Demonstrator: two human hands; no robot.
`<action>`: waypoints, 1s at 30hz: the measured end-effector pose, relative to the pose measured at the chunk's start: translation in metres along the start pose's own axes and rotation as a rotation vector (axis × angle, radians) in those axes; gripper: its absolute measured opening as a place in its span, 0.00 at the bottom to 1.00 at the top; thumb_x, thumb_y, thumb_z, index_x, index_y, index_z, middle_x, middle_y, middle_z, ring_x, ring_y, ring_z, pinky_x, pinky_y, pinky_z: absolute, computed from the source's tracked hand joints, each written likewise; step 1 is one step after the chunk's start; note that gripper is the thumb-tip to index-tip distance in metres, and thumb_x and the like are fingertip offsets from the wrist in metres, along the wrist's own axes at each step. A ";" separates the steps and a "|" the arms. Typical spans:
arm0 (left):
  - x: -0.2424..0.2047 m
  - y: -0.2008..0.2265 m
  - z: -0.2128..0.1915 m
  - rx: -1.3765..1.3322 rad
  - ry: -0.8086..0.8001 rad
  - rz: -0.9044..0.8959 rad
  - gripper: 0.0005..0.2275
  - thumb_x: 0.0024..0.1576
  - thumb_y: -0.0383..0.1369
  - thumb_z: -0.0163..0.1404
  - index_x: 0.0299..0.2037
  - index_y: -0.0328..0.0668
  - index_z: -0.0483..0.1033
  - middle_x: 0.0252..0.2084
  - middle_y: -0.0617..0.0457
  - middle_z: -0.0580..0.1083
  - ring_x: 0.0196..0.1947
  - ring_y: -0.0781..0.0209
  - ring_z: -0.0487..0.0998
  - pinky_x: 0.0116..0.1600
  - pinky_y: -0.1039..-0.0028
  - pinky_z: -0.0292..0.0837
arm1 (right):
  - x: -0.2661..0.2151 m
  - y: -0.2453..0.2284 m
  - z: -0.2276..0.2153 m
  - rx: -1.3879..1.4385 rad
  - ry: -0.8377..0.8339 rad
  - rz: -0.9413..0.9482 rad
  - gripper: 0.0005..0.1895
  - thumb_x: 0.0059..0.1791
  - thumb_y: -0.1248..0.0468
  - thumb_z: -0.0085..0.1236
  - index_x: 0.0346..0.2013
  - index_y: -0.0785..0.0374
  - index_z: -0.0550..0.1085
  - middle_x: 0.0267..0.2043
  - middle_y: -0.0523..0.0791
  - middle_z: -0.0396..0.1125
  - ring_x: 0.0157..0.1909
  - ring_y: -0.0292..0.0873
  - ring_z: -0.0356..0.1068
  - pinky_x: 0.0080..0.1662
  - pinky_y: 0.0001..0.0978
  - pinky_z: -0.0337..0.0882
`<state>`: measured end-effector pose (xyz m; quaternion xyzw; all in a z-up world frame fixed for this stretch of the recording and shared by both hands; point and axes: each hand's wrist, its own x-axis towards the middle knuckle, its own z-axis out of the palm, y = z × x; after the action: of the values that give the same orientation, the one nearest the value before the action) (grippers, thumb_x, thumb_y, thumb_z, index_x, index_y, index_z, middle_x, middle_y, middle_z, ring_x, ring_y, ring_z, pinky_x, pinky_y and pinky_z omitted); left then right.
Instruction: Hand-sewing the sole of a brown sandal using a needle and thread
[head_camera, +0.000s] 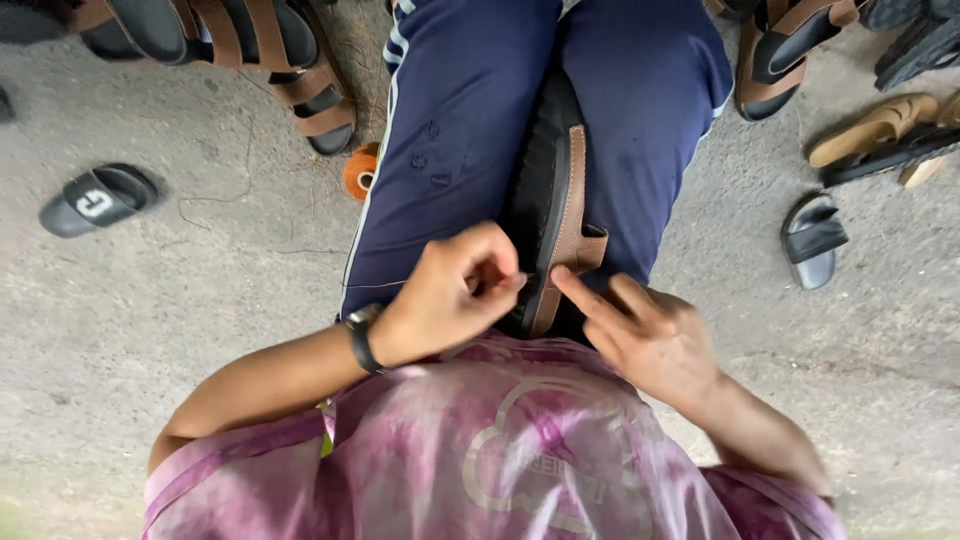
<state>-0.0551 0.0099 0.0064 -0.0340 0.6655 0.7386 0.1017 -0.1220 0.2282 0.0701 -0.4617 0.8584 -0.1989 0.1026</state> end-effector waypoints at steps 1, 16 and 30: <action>0.006 0.010 0.003 0.230 0.109 0.250 0.05 0.52 0.22 0.55 0.33 0.43 0.74 0.28 0.52 0.69 0.22 0.55 0.73 0.24 0.72 0.68 | 0.004 -0.002 -0.019 -0.116 -0.115 -0.017 0.23 0.49 0.70 0.48 0.59 0.54 0.73 0.29 0.45 0.64 0.22 0.43 0.70 0.28 0.35 0.74; -0.003 0.013 0.009 0.937 -0.005 0.719 0.07 0.65 0.25 0.47 0.49 0.44 0.76 0.32 0.57 0.69 0.32 0.60 0.69 0.34 0.73 0.71 | -0.021 0.022 -0.001 0.184 -0.070 0.091 0.03 0.49 0.73 0.56 0.36 0.64 0.72 0.53 0.50 0.60 0.24 0.32 0.64 0.16 0.20 0.61; -0.017 -0.003 0.002 0.926 -0.060 0.773 0.11 0.64 0.35 0.56 0.30 0.43 0.73 0.29 0.56 0.59 0.29 0.59 0.62 0.28 0.73 0.63 | -0.015 0.012 0.012 0.082 0.044 -0.051 0.07 0.52 0.71 0.53 0.43 0.60 0.76 0.46 0.45 0.68 0.30 0.38 0.69 0.28 0.29 0.68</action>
<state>-0.0378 0.0099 0.0064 0.2789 0.8789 0.3562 -0.1511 -0.1190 0.2436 0.0539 -0.4744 0.8394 -0.2466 0.0975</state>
